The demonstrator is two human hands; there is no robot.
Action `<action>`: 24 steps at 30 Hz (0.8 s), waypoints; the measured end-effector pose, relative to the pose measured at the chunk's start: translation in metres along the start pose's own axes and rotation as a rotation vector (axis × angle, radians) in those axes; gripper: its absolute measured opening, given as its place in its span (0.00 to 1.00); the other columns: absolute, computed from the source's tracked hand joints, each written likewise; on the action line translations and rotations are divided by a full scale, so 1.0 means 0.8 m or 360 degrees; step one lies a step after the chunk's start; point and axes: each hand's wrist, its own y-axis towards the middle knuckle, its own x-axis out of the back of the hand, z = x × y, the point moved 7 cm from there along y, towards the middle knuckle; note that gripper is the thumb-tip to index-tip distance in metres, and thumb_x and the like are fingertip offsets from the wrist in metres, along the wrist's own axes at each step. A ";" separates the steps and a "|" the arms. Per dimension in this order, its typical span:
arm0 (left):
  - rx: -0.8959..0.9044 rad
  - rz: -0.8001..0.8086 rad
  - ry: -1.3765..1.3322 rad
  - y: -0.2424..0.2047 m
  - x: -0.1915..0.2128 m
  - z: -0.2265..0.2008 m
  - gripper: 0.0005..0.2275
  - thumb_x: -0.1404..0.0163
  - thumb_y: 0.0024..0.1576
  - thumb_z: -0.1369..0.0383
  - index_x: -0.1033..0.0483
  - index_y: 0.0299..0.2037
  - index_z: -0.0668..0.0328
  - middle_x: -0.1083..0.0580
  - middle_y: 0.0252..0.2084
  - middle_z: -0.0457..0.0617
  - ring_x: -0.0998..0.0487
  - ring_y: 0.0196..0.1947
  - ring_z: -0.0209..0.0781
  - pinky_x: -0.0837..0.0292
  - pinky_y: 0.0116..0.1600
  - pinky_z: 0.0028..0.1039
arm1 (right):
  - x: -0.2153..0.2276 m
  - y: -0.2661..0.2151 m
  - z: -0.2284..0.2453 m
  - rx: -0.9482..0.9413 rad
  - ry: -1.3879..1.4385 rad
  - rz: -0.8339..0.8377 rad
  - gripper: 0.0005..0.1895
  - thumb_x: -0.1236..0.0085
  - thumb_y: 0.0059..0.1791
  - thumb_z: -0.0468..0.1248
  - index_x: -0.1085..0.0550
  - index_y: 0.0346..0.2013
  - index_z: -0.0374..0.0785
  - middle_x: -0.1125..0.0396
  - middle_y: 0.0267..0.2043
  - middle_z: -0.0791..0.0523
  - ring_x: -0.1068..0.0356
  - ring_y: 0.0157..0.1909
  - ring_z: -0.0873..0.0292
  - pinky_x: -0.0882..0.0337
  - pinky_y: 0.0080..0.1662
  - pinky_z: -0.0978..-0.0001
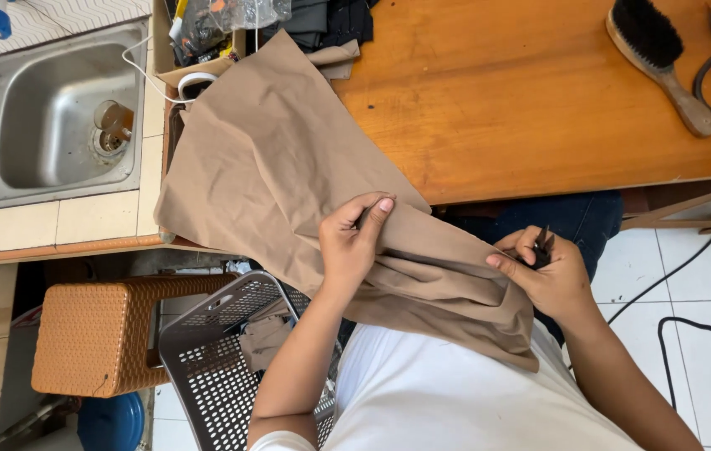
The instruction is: Trimming excess threads from a brown fabric piece using small scissors and then folding the fabric at a workstation.
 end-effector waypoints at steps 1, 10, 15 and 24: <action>-0.0011 -0.0006 -0.0004 0.006 -0.001 -0.003 0.02 0.49 0.49 0.72 0.23 0.28 0.61 0.26 0.24 0.50 0.26 0.30 0.34 0.33 0.36 0.25 | -0.001 0.001 -0.001 0.0012 -0.0003 0.0002 0.20 0.41 0.37 0.30 0.45 0.12 0.42 0.32 0.25 0.55 0.38 0.26 0.68 0.41 0.31 0.80; -0.0683 -0.0209 0.0557 0.073 -0.001 -0.042 0.03 0.47 0.48 0.68 0.24 0.24 0.55 0.30 0.14 0.47 0.28 0.15 0.43 0.36 0.22 0.23 | -0.030 -0.007 -0.058 -0.0422 0.0208 0.0387 0.19 0.42 0.34 0.28 0.44 0.11 0.42 0.35 0.17 0.57 0.40 0.22 0.63 0.41 0.28 0.75; -0.1156 -0.0464 0.0982 0.105 -0.011 -0.064 0.07 0.54 0.53 0.68 0.28 0.23 0.56 0.34 0.11 0.44 0.32 0.13 0.41 0.37 0.19 0.23 | 0.012 0.028 -0.036 -0.0261 0.0470 -0.0076 0.21 0.49 0.40 0.27 0.48 0.12 0.45 0.38 0.22 0.56 0.46 0.23 0.67 0.48 0.27 0.79; -0.1816 -0.0758 0.1618 0.205 -0.096 -0.049 0.12 0.62 0.56 0.65 0.39 0.19 0.53 0.47 0.15 0.39 0.49 0.15 0.33 0.54 0.19 0.20 | 0.008 0.115 -0.066 -0.0792 0.0631 -0.0286 0.08 0.52 0.45 0.42 0.34 0.27 0.42 0.36 0.28 0.61 0.36 0.31 0.67 0.37 0.36 0.79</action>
